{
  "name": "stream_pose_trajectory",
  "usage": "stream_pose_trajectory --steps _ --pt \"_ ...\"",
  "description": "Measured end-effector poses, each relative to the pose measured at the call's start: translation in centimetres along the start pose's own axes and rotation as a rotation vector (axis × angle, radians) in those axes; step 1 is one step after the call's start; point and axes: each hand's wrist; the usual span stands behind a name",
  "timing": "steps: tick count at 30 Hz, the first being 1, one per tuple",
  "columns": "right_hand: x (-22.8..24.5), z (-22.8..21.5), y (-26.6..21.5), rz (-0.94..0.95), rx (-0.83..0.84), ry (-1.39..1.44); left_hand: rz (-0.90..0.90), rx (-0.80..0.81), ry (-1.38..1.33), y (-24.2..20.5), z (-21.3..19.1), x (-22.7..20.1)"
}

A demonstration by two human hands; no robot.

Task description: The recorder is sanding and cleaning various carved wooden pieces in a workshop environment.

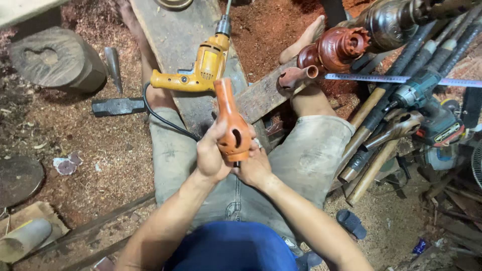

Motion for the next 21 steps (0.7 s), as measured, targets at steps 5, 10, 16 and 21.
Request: stream_pose_trajectory --steps 5,10,16,21 --pt "-2.5 6.1 2.7 -0.030 -0.222 -0.168 0.111 -0.003 -0.038 0.7 0.9 0.4" --pt "-5.8 3.8 1.1 0.038 -0.546 0.826 0.362 -0.231 0.166 0.0 0.3 -0.5" --pt "-3.0 -5.7 -6.6 -0.180 -0.769 1.605 0.350 -0.009 0.430 -0.6 -0.2 -0.1" --pt "-4.0 -5.6 -6.5 -0.364 -0.510 2.016 0.330 -0.025 0.443 -1.1 2.6 1.2"
Point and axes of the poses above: each hand's wrist, its own y-axis towards the middle knuckle, its own z-axis out of the palm, x = y × z, and after that the axes turned 10 degrees about -y, right-handed
